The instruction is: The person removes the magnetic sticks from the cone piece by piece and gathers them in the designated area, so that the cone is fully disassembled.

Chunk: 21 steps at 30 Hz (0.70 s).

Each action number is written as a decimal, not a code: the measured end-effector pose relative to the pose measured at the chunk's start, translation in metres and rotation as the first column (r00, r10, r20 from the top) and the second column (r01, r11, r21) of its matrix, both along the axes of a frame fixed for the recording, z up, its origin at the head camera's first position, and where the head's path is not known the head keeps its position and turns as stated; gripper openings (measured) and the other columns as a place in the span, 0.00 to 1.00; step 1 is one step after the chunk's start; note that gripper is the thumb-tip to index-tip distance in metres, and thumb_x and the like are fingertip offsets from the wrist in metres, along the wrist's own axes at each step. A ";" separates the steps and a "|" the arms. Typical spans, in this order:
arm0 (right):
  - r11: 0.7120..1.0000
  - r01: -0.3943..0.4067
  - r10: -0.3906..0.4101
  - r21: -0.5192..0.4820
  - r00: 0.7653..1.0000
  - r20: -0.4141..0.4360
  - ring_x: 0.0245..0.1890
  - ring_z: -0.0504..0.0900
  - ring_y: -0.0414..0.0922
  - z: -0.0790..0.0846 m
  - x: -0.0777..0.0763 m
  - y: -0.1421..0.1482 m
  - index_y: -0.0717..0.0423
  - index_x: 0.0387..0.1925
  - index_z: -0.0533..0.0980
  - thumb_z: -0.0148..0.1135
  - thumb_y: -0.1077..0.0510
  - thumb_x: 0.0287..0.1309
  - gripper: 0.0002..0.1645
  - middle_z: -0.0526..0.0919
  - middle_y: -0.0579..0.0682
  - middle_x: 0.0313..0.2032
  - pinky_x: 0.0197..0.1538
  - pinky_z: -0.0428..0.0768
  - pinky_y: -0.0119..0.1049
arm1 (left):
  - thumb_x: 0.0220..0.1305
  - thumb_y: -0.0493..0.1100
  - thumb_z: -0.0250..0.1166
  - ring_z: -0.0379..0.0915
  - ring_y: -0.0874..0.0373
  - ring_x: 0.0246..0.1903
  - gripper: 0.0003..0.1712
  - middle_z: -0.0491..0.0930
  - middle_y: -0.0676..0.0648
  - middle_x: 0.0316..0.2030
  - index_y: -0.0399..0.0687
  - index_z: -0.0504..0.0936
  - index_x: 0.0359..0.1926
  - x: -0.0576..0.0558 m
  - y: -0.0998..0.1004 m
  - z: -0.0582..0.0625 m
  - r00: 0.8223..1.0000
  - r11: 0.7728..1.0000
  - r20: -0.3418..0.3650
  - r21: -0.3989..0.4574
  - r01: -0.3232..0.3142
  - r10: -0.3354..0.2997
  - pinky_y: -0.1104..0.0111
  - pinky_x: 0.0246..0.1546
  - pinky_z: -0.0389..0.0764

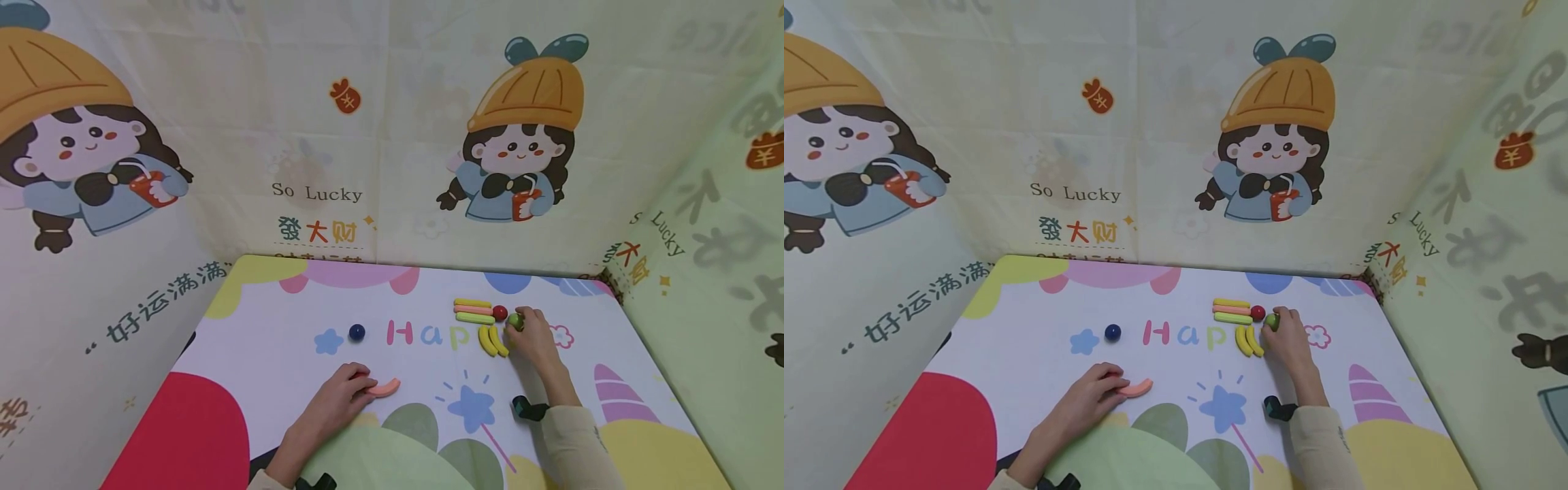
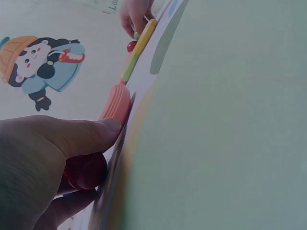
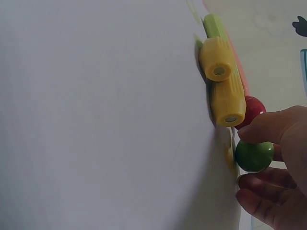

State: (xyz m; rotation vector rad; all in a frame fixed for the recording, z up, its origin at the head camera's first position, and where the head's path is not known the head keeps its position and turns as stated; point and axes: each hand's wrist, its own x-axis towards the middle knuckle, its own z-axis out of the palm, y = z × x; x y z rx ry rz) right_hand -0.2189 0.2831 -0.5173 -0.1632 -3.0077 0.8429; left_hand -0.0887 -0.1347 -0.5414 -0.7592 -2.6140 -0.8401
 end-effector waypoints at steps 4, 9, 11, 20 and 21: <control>1.000 -0.007 0.007 -0.004 1.000 0.006 0.56 0.72 0.65 0.000 0.000 0.001 0.70 0.65 0.65 0.61 0.57 0.64 0.34 0.68 0.72 0.59 0.63 0.74 0.62 | 0.56 0.42 0.75 0.74 0.59 0.45 0.10 0.80 0.49 0.46 0.52 0.89 0.41 0.000 0.000 -0.001 1.000 1.000 -0.002 0.001 0.001 -0.001 0.69 0.44 0.82; 1.000 -0.002 0.002 -0.016 1.000 0.015 0.57 0.71 0.65 0.005 0.002 0.001 0.69 0.67 0.64 0.61 0.56 0.64 0.35 0.67 0.71 0.61 0.63 0.74 0.61 | 0.56 0.42 0.76 0.75 0.59 0.45 0.11 0.80 0.49 0.46 0.51 0.89 0.42 -0.001 0.000 -0.001 1.000 1.000 -0.008 -0.003 0.003 -0.003 0.69 0.44 0.82; 1.000 0.003 -0.003 -0.019 1.000 0.008 0.57 0.71 0.65 0.009 0.004 0.000 0.69 0.67 0.63 0.62 0.55 0.64 0.36 0.66 0.71 0.62 0.63 0.74 0.62 | 0.56 0.42 0.76 0.75 0.58 0.45 0.11 0.80 0.48 0.46 0.50 0.89 0.42 -0.001 0.000 -0.001 1.000 1.000 -0.014 -0.011 0.007 -0.007 0.68 0.44 0.83; 1.000 -0.009 0.012 0.018 0.989 -0.150 0.60 0.67 0.65 0.030 0.013 -0.008 0.68 0.65 0.67 0.64 0.55 0.62 0.34 0.68 0.70 0.60 0.63 0.72 0.64 | 0.60 0.44 0.73 0.75 0.58 0.47 0.11 0.81 0.49 0.47 0.51 0.89 0.44 -0.003 0.004 0.004 0.999 0.998 0.045 -0.068 -0.002 0.005 0.65 0.48 0.82; 1.000 -0.017 0.020 0.015 0.986 -0.164 0.59 0.68 0.65 0.032 0.015 -0.011 0.68 0.65 0.68 0.64 0.55 0.62 0.34 0.69 0.70 0.60 0.62 0.73 0.63 | 0.60 0.44 0.73 0.75 0.57 0.46 0.11 0.81 0.49 0.46 0.51 0.89 0.44 -0.004 0.006 0.005 0.999 0.998 0.052 -0.069 0.000 0.004 0.64 0.49 0.82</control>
